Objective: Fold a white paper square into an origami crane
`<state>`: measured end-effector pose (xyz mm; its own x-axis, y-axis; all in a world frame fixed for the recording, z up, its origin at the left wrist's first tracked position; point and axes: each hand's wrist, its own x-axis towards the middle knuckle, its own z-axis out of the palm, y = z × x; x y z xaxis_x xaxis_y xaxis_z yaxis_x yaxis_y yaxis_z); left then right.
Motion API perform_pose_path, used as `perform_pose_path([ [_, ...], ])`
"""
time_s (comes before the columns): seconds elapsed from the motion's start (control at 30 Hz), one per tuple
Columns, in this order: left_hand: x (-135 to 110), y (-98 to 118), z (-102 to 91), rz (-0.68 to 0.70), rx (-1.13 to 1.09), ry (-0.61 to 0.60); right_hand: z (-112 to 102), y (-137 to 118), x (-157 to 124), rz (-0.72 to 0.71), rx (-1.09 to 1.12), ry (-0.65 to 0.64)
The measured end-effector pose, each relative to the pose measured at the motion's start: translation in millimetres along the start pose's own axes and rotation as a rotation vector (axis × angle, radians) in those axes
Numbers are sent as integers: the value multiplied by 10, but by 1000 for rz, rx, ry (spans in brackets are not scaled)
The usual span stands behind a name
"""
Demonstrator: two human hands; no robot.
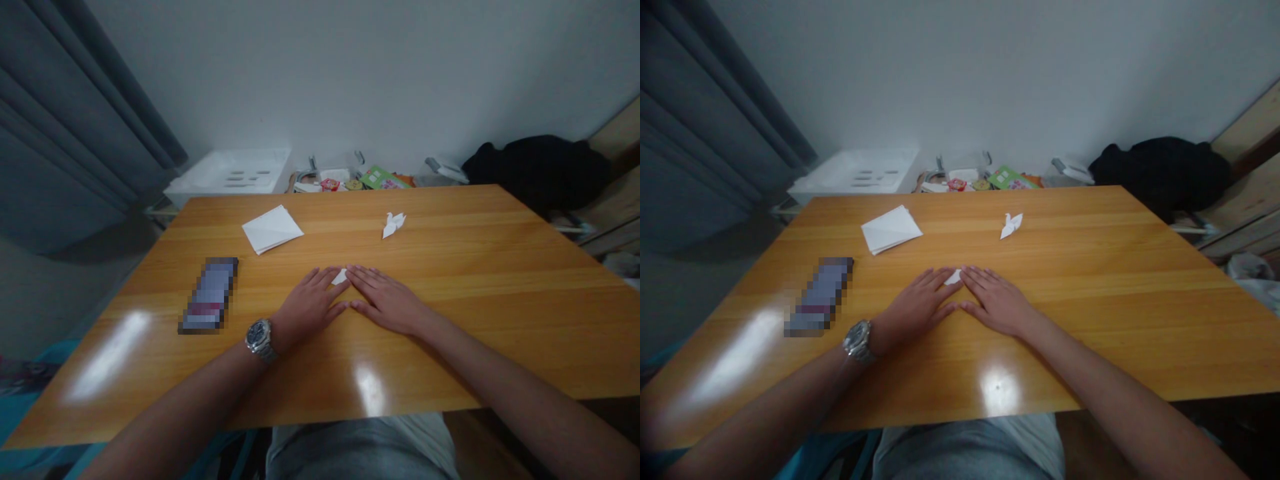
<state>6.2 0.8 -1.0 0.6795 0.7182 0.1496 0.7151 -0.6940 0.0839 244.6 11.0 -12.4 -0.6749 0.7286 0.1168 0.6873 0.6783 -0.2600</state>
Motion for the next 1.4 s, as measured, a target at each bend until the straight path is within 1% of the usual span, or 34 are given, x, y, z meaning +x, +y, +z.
perform_pose_path([
  [0.23,-14,3,1,11,14,-11,63,9,36,52,-20,52],
  [0.37,-39,20,30,23,48,-13,59,10,14,78,-45,30],
  [0.53,-48,51,31,11,68,-24,7,72,-39,154,-60,17],
  [0.7,-24,57,11,-3,62,-12,5,143,-49,144,-72,51],
  [0.93,5,96,-22,-40,71,18,-8,155,-31,124,-75,42],
  [1.03,3,101,-40,-53,74,29,-53,190,-33,91,-73,28],
  [1.2,2,4,-68,-127,66,64,-155,255,-46,-64,-4,38],
  [1.3,11,-44,-75,-161,63,82,-184,208,-47,-151,18,16],
  [1.4,20,-38,-77,-138,45,72,-179,140,-41,-176,37,3],
])
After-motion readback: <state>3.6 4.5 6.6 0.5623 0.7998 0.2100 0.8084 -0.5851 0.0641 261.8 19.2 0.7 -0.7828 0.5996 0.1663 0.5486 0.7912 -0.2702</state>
